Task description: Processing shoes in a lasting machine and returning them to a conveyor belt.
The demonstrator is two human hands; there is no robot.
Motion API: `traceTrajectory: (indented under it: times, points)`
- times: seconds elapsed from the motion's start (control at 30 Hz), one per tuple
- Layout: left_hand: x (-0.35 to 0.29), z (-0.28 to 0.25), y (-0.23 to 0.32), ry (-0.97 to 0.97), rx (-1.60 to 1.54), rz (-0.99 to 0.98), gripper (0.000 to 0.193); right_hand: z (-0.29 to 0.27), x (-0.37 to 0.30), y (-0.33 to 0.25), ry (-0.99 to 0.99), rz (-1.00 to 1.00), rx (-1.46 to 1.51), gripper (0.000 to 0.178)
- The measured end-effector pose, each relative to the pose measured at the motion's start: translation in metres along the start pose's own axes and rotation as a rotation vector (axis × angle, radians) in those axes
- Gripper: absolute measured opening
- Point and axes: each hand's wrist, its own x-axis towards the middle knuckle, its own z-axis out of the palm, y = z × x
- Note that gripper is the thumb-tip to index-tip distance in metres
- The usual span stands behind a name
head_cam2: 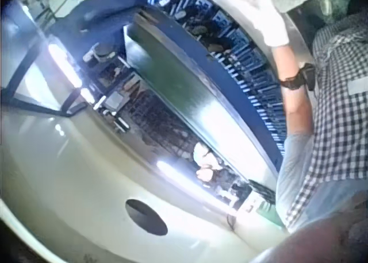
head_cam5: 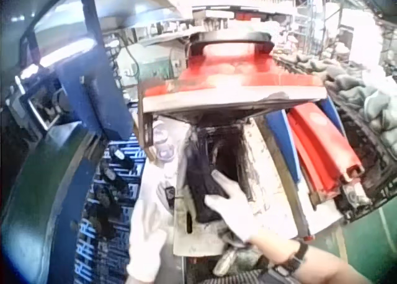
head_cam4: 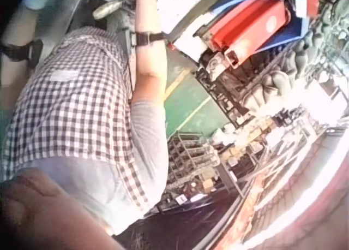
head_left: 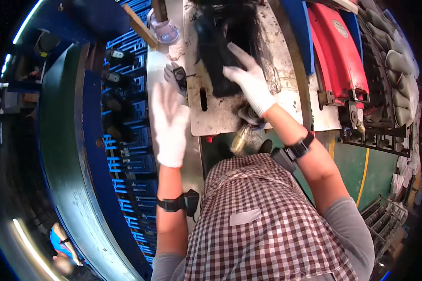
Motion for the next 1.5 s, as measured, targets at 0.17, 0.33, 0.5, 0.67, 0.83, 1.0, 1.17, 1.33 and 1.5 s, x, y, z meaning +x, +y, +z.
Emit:
traceTrajectory:
  times: [0.17,0.33,0.5,0.67,0.83,1.0,1.17,1.33,1.5]
  points:
    - [0.029,0.0,0.058,0.08,0.187,0.307,0.078,-0.01,0.064,-0.002,0.3,-0.151,-0.965,0.073]
    - [0.054,0.011,0.096,0.109,0.221,0.554,0.078,-0.008,0.066,0.012,0.24,-0.102,-1.268,0.075]
    - [0.093,0.027,0.147,0.071,0.354,0.907,0.078,-0.003,0.054,0.008,0.215,-0.112,-1.312,0.075]
    - [0.163,0.065,0.216,0.076,0.937,1.161,0.056,0.0,0.047,0.003,0.183,-0.055,-1.321,0.077]
    - [0.201,0.121,0.235,-0.317,1.138,1.124,0.046,-0.003,0.047,-0.004,0.122,0.032,-1.33,0.081]
    - [0.196,0.122,0.25,-0.477,1.108,0.971,0.041,-0.053,0.015,0.01,0.101,-0.242,-0.938,0.069]
    - [0.165,0.122,0.211,-0.734,1.215,0.643,0.042,-0.097,-0.105,0.013,0.169,-0.022,-0.497,0.021]
    - [0.137,0.137,0.125,-1.033,1.199,0.355,0.046,-0.125,-0.186,0.046,-0.192,0.556,-0.13,0.024]
    - [0.092,0.12,0.032,-0.931,1.113,0.326,0.037,-0.095,-0.167,0.056,-0.51,0.65,-0.083,0.048]
